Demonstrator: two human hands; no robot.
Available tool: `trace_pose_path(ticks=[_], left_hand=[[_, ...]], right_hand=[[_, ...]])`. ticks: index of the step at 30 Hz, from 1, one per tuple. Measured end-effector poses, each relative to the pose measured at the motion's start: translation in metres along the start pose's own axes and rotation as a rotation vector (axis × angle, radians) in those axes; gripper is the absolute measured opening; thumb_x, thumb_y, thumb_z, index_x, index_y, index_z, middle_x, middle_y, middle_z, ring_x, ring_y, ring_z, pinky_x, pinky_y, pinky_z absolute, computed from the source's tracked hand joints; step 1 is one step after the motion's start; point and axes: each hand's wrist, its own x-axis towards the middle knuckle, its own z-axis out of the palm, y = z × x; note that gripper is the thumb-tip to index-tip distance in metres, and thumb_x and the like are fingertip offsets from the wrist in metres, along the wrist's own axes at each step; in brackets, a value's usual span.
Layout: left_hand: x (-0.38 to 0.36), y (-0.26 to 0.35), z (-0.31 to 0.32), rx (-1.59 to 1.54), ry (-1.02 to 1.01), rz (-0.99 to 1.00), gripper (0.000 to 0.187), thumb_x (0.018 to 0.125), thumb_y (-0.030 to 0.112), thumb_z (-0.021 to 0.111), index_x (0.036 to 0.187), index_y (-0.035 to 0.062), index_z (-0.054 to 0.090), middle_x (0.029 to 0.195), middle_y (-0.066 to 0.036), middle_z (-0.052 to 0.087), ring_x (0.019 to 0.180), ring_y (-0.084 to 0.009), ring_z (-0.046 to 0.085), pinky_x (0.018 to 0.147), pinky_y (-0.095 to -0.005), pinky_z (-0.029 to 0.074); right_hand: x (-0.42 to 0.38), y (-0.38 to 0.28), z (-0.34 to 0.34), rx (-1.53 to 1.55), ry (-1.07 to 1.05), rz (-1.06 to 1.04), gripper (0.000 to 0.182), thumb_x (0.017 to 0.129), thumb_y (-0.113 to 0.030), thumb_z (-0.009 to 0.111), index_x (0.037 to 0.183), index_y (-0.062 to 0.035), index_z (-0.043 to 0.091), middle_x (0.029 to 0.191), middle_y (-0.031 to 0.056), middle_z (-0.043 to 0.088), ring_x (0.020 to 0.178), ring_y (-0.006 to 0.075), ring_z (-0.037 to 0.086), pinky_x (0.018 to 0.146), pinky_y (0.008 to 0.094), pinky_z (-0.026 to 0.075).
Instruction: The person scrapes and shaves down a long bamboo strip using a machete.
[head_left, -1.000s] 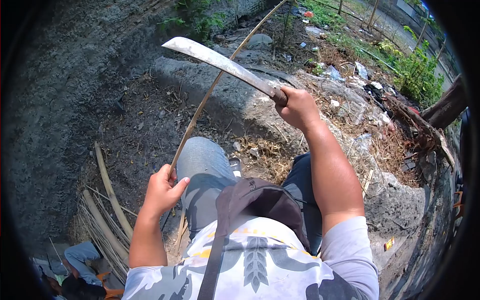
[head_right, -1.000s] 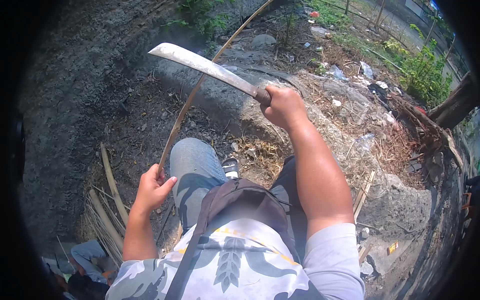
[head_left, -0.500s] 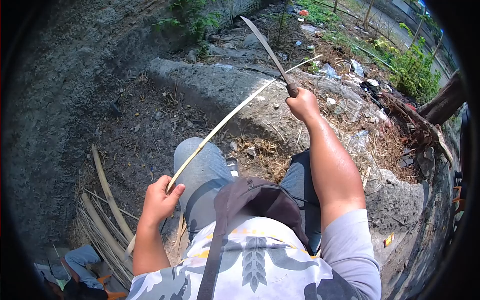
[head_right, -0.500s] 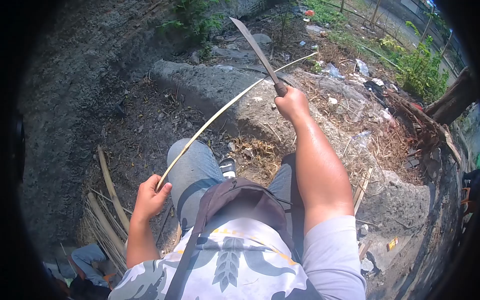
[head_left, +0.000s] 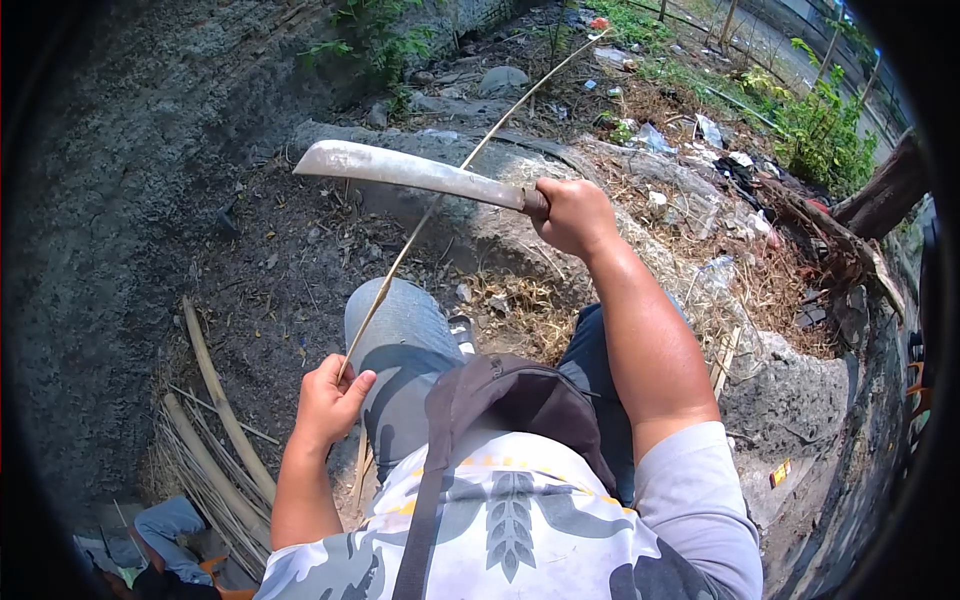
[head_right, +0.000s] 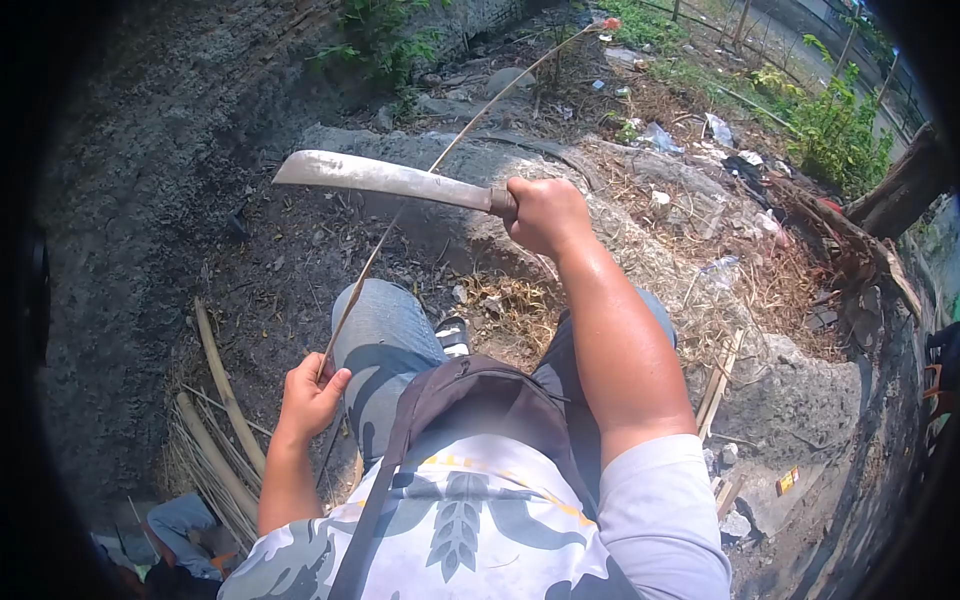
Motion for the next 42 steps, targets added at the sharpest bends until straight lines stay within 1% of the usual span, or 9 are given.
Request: trace_pose_path(ticks=[5, 8, 10, 13, 17, 24, 34, 38, 42], left_hand=[[-0.024, -0.036, 0.000, -0.016, 0.043, -0.019, 0.038, 0.096, 0.033, 0.079, 0.083, 0.0040, 0.058, 0.063, 0.001, 0.051, 0.059, -0.0081, 0.043, 0.054, -0.0282, 0.039], [-0.023, -0.031, 0.004, -0.040, 0.074, -0.005, 0.037, 0.097, 0.033, 0.078, 0.086, 0.0036, 0.059, 0.065, -0.001, 0.054, 0.060, -0.0092, 0.046, 0.055, -0.0292, 0.042], [-0.013, -0.029, 0.009, -0.049, 0.098, 0.035, 0.037, 0.098, 0.033, 0.078, 0.087, 0.0031, 0.060, 0.065, -0.002, 0.056, 0.060, -0.0097, 0.048, 0.056, -0.0295, 0.043], [0.001, -0.019, 0.015, -0.026, 0.081, 0.058, 0.039, 0.097, 0.035, 0.078, 0.087, 0.0021, 0.060, 0.066, -0.003, 0.058, 0.060, -0.0107, 0.050, 0.056, -0.0299, 0.044], [0.007, -0.023, 0.022, -0.065, 0.018, 0.048, 0.042, 0.096, 0.037, 0.079, 0.086, 0.0018, 0.059, 0.066, -0.001, 0.056, 0.060, -0.0097, 0.047, 0.055, -0.0294, 0.042], [-0.008, -0.033, 0.018, -0.222, -0.099, -0.027, 0.042, 0.097, 0.038, 0.079, 0.091, 0.0038, 0.055, 0.065, 0.003, 0.050, 0.061, -0.0058, 0.043, 0.053, -0.0272, 0.038], [0.001, -0.012, 0.018, 0.004, -0.063, 0.000, 0.044, 0.091, 0.037, 0.084, 0.087, 0.0022, 0.058, 0.062, -0.003, 0.053, 0.057, -0.0114, 0.046, 0.054, -0.0311, 0.043], [0.002, 0.000, 0.008, 0.017, -0.133, -0.001, 0.041, 0.092, 0.033, 0.084, 0.088, 0.0029, 0.057, 0.064, 0.000, 0.050, 0.059, -0.0090, 0.044, 0.054, -0.0293, 0.040], [0.005, 0.000, 0.016, -0.023, -0.084, 0.026, 0.041, 0.093, 0.033, 0.083, 0.089, 0.0038, 0.055, 0.065, 0.002, 0.048, 0.060, -0.0072, 0.040, 0.053, -0.0281, 0.038]], right_hand=[[0.005, 0.027, -0.002, 0.481, -0.017, 0.415, 0.026, 0.083, -0.024, 0.074, 0.094, -0.0014, 0.067, 0.071, 0.0093, 0.065, 0.066, 0.0200, 0.059, 0.066, 0.0386, 0.048], [0.004, 0.023, -0.011, 0.389, -0.029, 0.356, 0.026, 0.085, -0.024, 0.076, 0.096, -0.0013, 0.068, 0.074, 0.0093, 0.068, 0.068, 0.0194, 0.062, 0.067, 0.0381, 0.050], [-0.002, 0.009, -0.010, 0.390, -0.036, 0.227, 0.024, 0.085, -0.023, 0.077, 0.098, -0.0032, 0.069, 0.076, 0.0111, 0.069, 0.070, 0.0209, 0.063, 0.069, 0.0386, 0.051], [-0.013, -0.023, -0.009, 0.142, -0.112, -0.024, 0.018, 0.081, -0.018, 0.076, 0.094, -0.0089, 0.068, 0.085, 0.0181, 0.072, 0.084, 0.0414, 0.071, 0.075, 0.0493, 0.055], [-0.023, -0.061, -0.010, -0.165, -0.137, -0.361, 0.023, 0.074, -0.029, 0.080, 0.089, -0.0150, 0.069, 0.074, 0.0065, 0.073, 0.076, 0.0325, 0.073, 0.085, 0.0423, 0.054], [0.000, -0.024, -0.012, -0.084, -0.188, -0.009, 0.022, 0.073, -0.016, 0.074, 0.094, -0.0114, 0.070, 0.090, 0.0158, 0.075, 0.093, 0.0384, 0.073, 0.084, 0.0506, 0.058], [-0.022, -0.054, -0.012, -0.047, -0.270, -0.248, 0.019, 0.071, -0.019, 0.077, 0.087, -0.0132, 0.068, 0.080, 0.0140, 0.071, 0.083, 0.0403, 0.071, 0.078, 0.0533, 0.056], [-0.010, -0.031, -0.013, -0.066, -0.281, -0.065, 0.019, 0.070, -0.017, 0.076, 0.088, -0.0138, 0.070, 0.084, 0.0143, 0.073, 0.087, 0.0391, 0.072, 0.079, 0.0519, 0.057], [-0.007, -0.030, -0.006, -0.091, -0.216, -0.086, 0.020, 0.070, -0.018, 0.076, 0.089, -0.0140, 0.071, 0.085, 0.0142, 0.074, 0.089, 0.0383, 0.073, 0.080, 0.0513, 0.058]])
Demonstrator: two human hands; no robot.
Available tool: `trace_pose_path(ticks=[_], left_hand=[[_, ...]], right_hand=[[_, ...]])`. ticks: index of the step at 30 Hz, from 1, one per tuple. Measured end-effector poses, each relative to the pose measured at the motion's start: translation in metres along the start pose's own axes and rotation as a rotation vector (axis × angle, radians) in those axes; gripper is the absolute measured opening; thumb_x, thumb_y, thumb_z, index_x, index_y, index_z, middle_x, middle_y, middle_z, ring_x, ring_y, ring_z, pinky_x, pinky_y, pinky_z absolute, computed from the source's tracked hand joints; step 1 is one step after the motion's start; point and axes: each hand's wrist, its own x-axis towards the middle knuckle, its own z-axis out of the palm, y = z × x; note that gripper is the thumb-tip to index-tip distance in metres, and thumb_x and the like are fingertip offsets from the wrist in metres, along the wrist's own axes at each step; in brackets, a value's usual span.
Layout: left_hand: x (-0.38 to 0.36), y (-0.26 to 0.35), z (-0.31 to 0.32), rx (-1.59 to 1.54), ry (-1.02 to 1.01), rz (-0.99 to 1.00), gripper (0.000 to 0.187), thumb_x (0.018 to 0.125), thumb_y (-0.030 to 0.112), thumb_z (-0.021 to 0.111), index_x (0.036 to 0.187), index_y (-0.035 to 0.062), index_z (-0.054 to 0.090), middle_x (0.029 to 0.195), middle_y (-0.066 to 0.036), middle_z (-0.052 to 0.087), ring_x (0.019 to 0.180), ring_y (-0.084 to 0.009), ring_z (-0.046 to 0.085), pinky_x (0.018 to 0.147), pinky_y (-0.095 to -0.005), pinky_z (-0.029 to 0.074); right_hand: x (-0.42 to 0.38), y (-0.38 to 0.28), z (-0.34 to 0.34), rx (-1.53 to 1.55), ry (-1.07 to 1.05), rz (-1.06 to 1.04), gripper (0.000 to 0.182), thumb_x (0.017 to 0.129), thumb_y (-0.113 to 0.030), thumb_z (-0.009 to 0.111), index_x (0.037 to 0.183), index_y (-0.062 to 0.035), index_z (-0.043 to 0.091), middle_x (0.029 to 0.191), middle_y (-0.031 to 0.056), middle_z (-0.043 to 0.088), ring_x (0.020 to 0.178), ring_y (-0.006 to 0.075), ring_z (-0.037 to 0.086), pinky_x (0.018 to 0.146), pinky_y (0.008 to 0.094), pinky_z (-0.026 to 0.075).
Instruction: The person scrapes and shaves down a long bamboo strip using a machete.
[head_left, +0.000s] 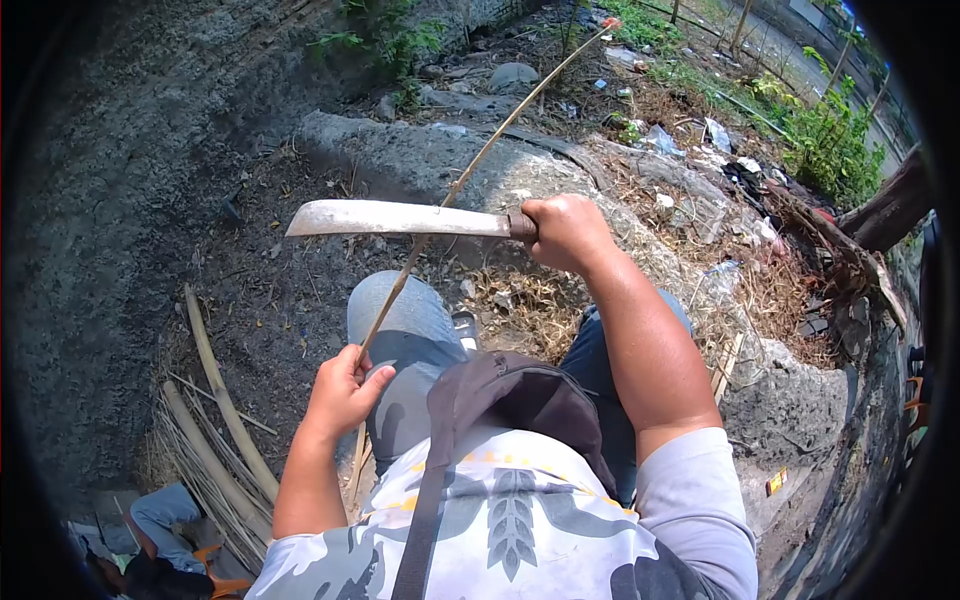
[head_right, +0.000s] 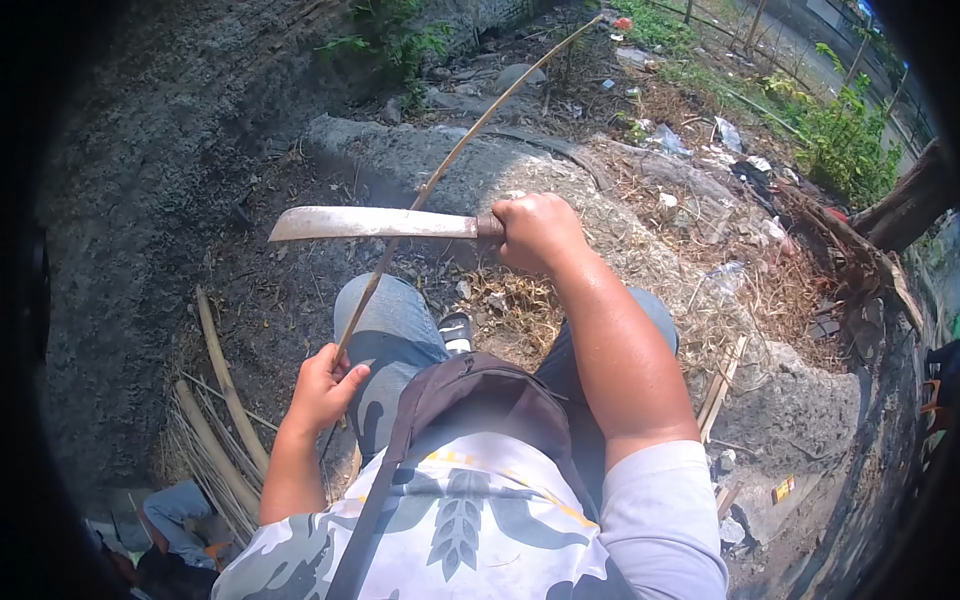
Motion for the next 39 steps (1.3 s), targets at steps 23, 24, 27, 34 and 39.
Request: trace_pose_path(ticks=[23, 24, 27, 34, 39], left_hand=[[0.003, 0.014, 0.009, 0.059, 0.001, -0.017, 0.036, 0.111, 0.030, 0.053, 0.092, 0.0002, 0.058, 0.074, -0.021, 0.061, 0.066, -0.0398, 0.060, 0.063, -0.0449, 0.047], [0.005, 0.015, 0.010, 0.063, 0.008, -0.005, 0.036, 0.111, 0.030, 0.053, 0.092, 0.0002, 0.058, 0.074, -0.021, 0.060, 0.066, -0.0393, 0.059, 0.063, -0.0446, 0.047], [0.001, 0.006, 0.006, 0.080, -0.004, -0.006, 0.036, 0.111, 0.030, 0.053, 0.092, 0.0003, 0.058, 0.073, -0.021, 0.060, 0.065, -0.0386, 0.059, 0.063, -0.0441, 0.047], [-0.003, 0.006, -0.001, 0.105, 0.032, -0.033, 0.036, 0.112, 0.030, 0.052, 0.093, 0.0007, 0.059, 0.072, -0.020, 0.060, 0.064, -0.0374, 0.059, 0.063, -0.0436, 0.047], [-0.002, 0.001, 0.011, 0.047, 0.029, 0.006, 0.036, 0.112, 0.031, 0.052, 0.093, 0.0006, 0.059, 0.071, -0.019, 0.060, 0.063, -0.0353, 0.059, 0.062, -0.0436, 0.047]], right_hand=[[-0.010, -0.014, -0.003, 0.026, -0.049, -0.050, 0.017, 0.074, -0.017, 0.073, 0.091, -0.0129, 0.071, 0.084, 0.0160, 0.073, 0.085, 0.0399, 0.073, 0.078, 0.0525, 0.057], [-0.008, -0.017, -0.001, 0.021, -0.044, -0.090, 0.017, 0.074, -0.017, 0.073, 0.091, -0.0130, 0.071, 0.084, 0.0154, 0.074, 0.084, 0.0396, 0.073, 0.079, 0.0522, 0.057], [0.000, -0.002, 0.005, 0.013, -0.040, -0.022, 0.017, 0.075, -0.018, 0.073, 0.092, -0.0138, 0.072, 0.085, 0.0148, 0.074, 0.086, 0.0391, 0.073, 0.081, 0.0510, 0.058], [0.004, 0.010, -0.003, -0.002, -0.046, 0.119, 0.019, 0.076, -0.021, 0.074, 0.094, -0.0145, 0.074, 0.090, 0.0148, 0.076, 0.091, 0.0365, 0.074, 0.083, 0.0491, 0.059], [-0.006, -0.011, 0.002, 0.007, -0.078, -0.091, 0.019, 0.077, -0.025, 0.076, 0.092, -0.0152, 0.073, 0.086, 0.0124, 0.076, 0.088, 0.0339, 0.075, 0.083, 0.0469, 0.058]])
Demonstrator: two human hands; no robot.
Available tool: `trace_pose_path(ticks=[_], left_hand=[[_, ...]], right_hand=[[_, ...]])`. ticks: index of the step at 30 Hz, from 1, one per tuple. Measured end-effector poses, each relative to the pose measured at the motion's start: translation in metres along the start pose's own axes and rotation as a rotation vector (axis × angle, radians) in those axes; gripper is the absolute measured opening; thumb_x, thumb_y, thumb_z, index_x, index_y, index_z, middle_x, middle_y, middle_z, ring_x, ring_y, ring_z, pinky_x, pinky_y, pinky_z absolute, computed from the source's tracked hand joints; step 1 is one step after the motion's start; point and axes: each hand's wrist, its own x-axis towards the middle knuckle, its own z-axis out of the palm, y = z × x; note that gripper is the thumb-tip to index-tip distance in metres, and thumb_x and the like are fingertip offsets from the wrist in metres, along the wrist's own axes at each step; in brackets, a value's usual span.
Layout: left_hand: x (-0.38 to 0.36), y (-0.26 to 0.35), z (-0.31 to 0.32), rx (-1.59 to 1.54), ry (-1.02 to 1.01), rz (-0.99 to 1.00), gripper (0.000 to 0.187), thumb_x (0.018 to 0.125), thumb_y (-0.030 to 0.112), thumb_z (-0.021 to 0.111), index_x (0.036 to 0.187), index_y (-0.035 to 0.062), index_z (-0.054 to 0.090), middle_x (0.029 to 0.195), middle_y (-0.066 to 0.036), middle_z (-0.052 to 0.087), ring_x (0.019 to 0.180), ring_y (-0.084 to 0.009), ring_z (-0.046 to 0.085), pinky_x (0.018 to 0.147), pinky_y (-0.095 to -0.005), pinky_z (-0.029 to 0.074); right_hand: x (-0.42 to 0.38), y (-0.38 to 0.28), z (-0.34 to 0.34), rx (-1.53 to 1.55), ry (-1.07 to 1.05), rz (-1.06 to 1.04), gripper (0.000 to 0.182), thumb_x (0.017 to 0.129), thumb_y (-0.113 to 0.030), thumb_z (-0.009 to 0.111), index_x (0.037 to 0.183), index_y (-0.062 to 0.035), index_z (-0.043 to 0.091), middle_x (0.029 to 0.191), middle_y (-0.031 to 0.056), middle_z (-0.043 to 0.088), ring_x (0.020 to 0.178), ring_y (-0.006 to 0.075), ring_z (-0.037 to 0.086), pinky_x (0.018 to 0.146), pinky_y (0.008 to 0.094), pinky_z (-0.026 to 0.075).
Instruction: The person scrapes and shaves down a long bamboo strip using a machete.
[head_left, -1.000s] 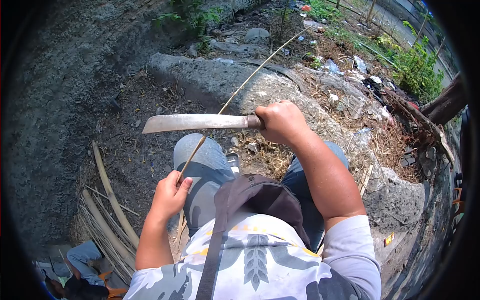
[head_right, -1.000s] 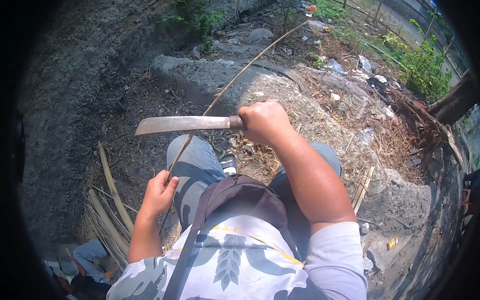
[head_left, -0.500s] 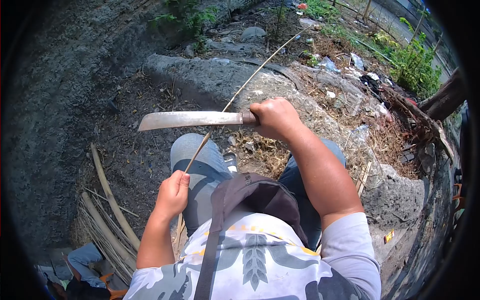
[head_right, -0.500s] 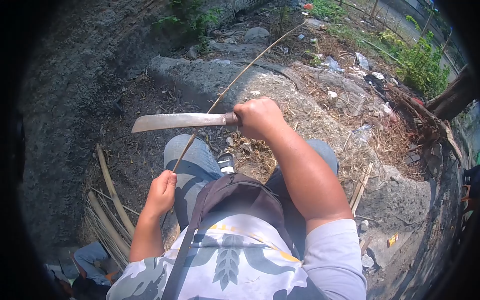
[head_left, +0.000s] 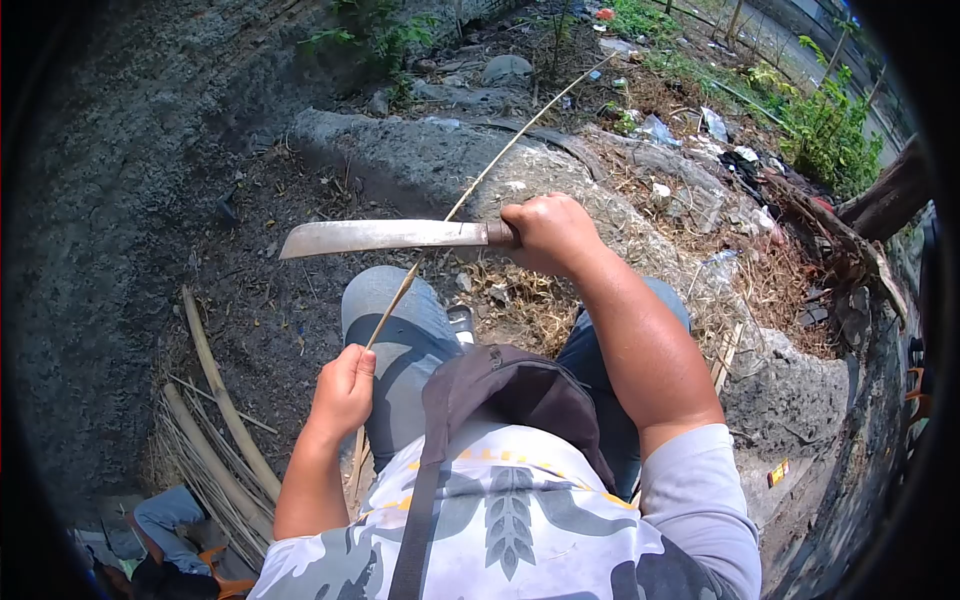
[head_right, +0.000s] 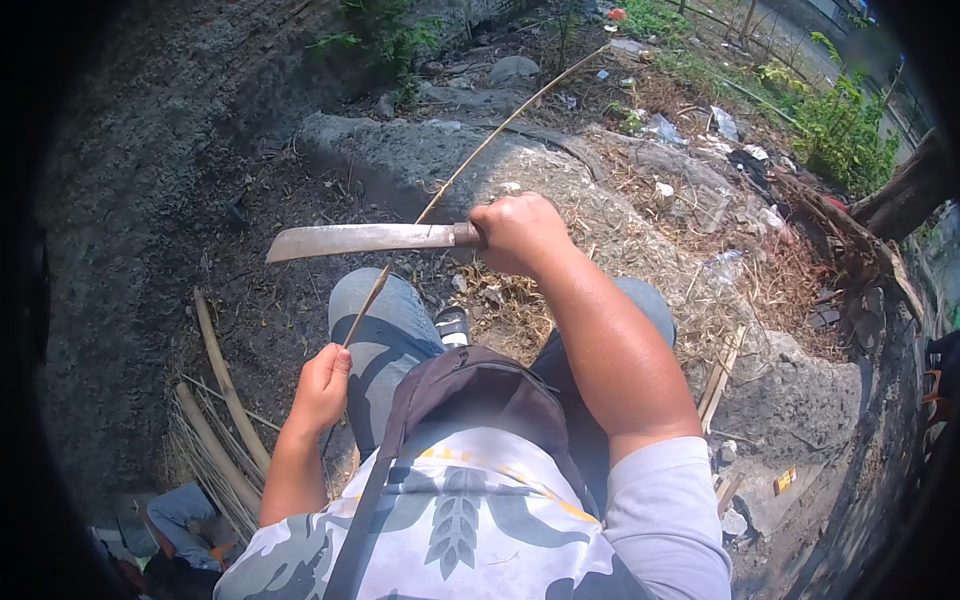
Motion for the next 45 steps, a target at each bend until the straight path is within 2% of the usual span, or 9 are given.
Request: trace_pose_path(ticks=[3, 7, 13, 21, 25, 27, 33, 40, 45], left_hand=[[0.002, 0.003, -0.004, 0.004, 0.000, -0.002, 0.036, 0.112, 0.030, 0.052, 0.093, 0.0008, 0.059, 0.071, -0.019, 0.059, 0.063, -0.0360, 0.058, 0.062, -0.0439, 0.047], [-0.006, -0.006, -0.023, 0.038, -0.018, -0.018, 0.036, 0.112, 0.030, 0.052, 0.092, 0.0007, 0.059, 0.071, -0.017, 0.058, 0.062, -0.0316, 0.057, 0.062, -0.0421, 0.046], [-0.006, -0.016, -0.019, -0.009, -0.013, 0.000, 0.037, 0.112, 0.030, 0.052, 0.091, 0.0004, 0.058, 0.070, -0.016, 0.057, 0.062, -0.0249, 0.054, 0.062, -0.0396, 0.046], [-0.005, -0.014, -0.009, -0.049, 0.002, -0.001, 0.040, 0.112, 0.032, 0.052, 0.089, 0.0003, 0.057, 0.069, -0.015, 0.054, 0.062, -0.0222, 0.050, 0.061, -0.0387, 0.044], [-0.016, -0.019, -0.034, -0.018, -0.037, -0.030, 0.040, 0.112, 0.033, 0.051, 0.089, 0.0004, 0.056, 0.068, -0.014, 0.052, 0.062, -0.0221, 0.049, 0.060, -0.0392, 0.044], [-0.022, -0.028, -0.036, -0.007, -0.032, -0.011, 0.040, 0.112, 0.033, 0.052, 0.089, 0.0006, 0.056, 0.067, -0.014, 0.051, 0.061, -0.0219, 0.048, 0.060, -0.0394, 0.043], [-0.017, -0.027, -0.019, -0.053, 0.011, 0.002, 0.039, 0.112, 0.032, 0.052, 0.090, 0.0003, 0.056, 0.068, -0.014, 0.052, 0.062, -0.0217, 0.048, 0.061, -0.0389, 0.044], [-0.010, -0.026, -0.019, -0.064, -0.051, 0.001, 0.042, 0.113, 0.035, 0.051, 0.090, 0.0000, 0.057, 0.069, -0.011, 0.053, 0.064, -0.0190, 0.049, 0.061, -0.0379, 0.044], [-0.018, -0.010, -0.025, -0.147, -0.187, -0.050, 0.046, 0.113, 0.038, 0.049, 0.089, 0.0003, 0.057, 0.071, -0.007, 0.053, 0.068, -0.0155, 0.049, 0.063, -0.0358, 0.044]], right_hand=[[0.002, -0.002, 0.003, -0.042, 0.024, -0.069, 0.017, 0.076, -0.022, 0.076, 0.091, -0.0145, 0.073, 0.084, 0.0129, 0.075, 0.087, 0.0333, 0.075, 0.087, 0.0451, 0.057], [0.006, 0.038, 0.000, 0.188, 0.065, 0.278, 0.014, 0.081, -0.018, 0.071, 0.094, -0.0138, 0.073, 0.089, 0.0176, 0.074, 0.088, 0.0402, 0.072, 0.078, 0.0517, 0.057], [-0.001, 0.024, -0.004, 0.030, 0.083, 0.195, 0.018, 0.079, -0.021, 0.072, 0.096, -0.0148, 0.072, 0.087, 0.0178, 0.073, 0.086, 0.0412, 0.072, 0.079, 0.0540, 0.057], [0.005, 0.007, 0.006, -0.038, 0.156, -0.157, 0.022, 0.077, -0.029, 0.080, 0.080, -0.0141, 0.065, 0.073, 0.0094, 0.069, 0.075, 0.0357, 0.070, 0.082, 0.0435, 0.054], [0.005, 0.047, -0.010, 0.126, 0.116, 0.376, 0.018, 0.081, -0.020, 0.070, 0.098, -0.0170, 0.076, 0.095, 0.0166, 0.076, 0.094, 0.0389, 0.073, 0.083, 0.0520, 0.058], [0.004, 0.058, -0.010, 0.137, 0.199, 0.473, 0.019, 0.083, -0.021, 0.069, 0.100, -0.0165, 0.076, 0.098, 0.0170, 0.077, 0.095, 0.0399, 0.073, 0.084, 0.0518, 0.058], [0.000, 0.040, -0.006, 0.169, 0.130, 0.334, 0.018, 0.081, -0.022, 0.070, 0.097, -0.0124, 0.072, 0.093, 0.0183, 0.075, 0.093, 0.0416, 0.072, 0.084, 0.0531, 0.057], [-0.003, -0.005, -0.006, -0.077, 0.111, -0.197, 0.021, 0.074, -0.026, 0.079, 0.077, -0.0131, 0.063, 0.069, 0.0090, 0.068, 0.071, 0.0327, 0.070, 0.079, 0.0437, 0.054], [-0.001, 0.023, -0.006, 0.038, 0.129, 0.021, 0.015, 0.072, -0.021, 0.078, 0.083, -0.0140, 0.069, 0.077, 0.0143, 0.071, 0.081, 0.0383, 0.071, 0.072, 0.0523, 0.056]])
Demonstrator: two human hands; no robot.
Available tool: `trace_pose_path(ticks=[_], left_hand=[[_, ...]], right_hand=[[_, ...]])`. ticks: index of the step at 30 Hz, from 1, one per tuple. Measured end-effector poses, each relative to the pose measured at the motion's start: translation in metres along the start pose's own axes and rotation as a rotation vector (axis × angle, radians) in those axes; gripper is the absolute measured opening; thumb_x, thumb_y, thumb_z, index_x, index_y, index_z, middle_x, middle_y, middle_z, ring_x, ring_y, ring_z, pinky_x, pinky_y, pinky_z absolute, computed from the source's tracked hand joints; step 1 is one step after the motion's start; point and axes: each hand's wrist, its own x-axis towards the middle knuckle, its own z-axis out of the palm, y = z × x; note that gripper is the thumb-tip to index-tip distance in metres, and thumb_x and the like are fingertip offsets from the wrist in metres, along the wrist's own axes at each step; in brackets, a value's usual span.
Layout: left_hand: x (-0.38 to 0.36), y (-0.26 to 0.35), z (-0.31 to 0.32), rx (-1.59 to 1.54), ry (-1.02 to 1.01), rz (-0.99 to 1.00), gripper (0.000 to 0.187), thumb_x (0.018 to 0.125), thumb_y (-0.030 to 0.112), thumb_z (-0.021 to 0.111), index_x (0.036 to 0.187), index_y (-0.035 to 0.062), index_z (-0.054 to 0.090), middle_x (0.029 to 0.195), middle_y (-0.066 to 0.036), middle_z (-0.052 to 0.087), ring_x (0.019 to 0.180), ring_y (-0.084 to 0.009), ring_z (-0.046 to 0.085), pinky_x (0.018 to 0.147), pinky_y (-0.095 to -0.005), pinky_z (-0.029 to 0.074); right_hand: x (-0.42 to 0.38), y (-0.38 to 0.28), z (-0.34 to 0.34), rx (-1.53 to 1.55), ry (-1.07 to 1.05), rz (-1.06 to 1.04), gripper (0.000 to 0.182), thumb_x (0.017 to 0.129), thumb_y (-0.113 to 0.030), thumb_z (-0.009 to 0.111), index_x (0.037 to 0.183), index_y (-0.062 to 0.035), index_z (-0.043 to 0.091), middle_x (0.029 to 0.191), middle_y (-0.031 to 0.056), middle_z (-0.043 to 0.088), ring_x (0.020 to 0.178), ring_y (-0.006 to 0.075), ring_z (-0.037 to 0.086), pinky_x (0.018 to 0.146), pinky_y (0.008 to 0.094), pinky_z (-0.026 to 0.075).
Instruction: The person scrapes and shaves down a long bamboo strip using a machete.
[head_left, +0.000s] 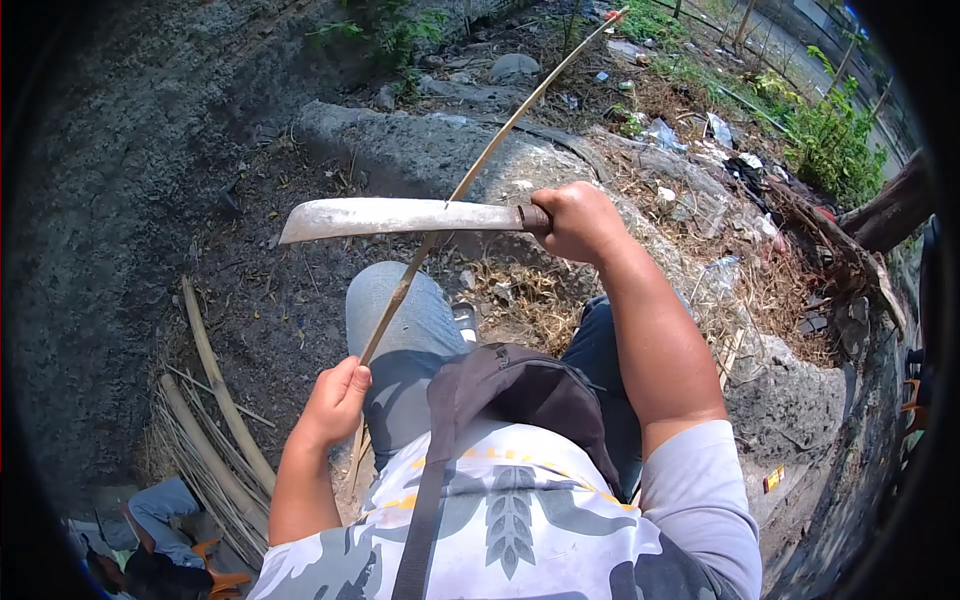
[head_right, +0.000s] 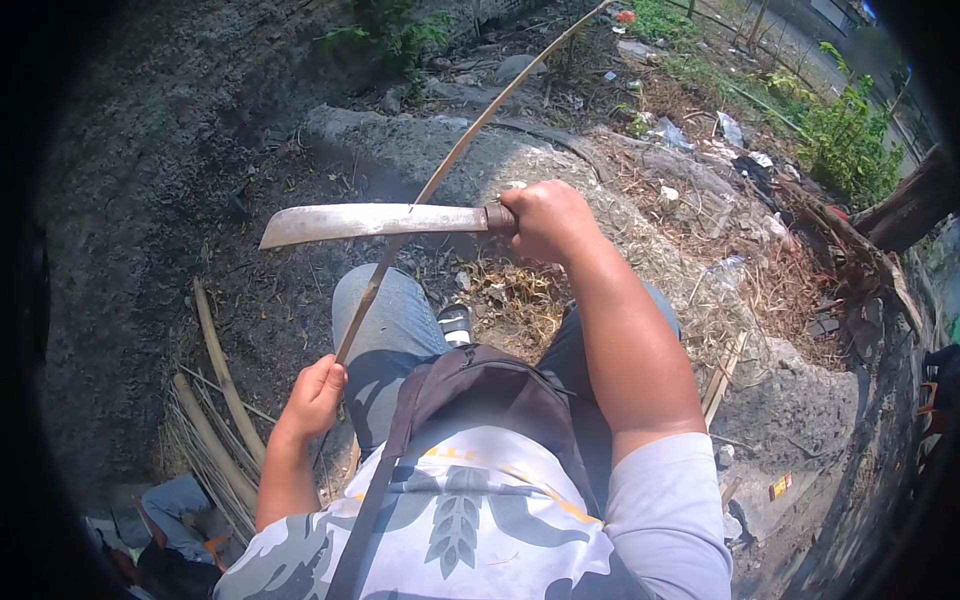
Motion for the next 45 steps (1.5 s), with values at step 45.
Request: trace_pose_path(ticks=[45], left_hand=[[0.010, -0.012, 0.003, 0.118, 0.013, 0.032, 0.042, 0.113, 0.034, 0.049, 0.089, 0.0003, 0.057, 0.070, -0.013, 0.057, 0.063, -0.0229, 0.053, 0.063, -0.0390, 0.047]], right_hand=[[0.003, -0.023, 0.025, -0.050, -0.076, -0.220, 0.018, 0.072, -0.024, 0.078, 0.081, -0.0142, 0.066, 0.073, 0.0114, 0.070, 0.077, 0.0356, 0.071, 0.078, 0.0500, 0.055]])
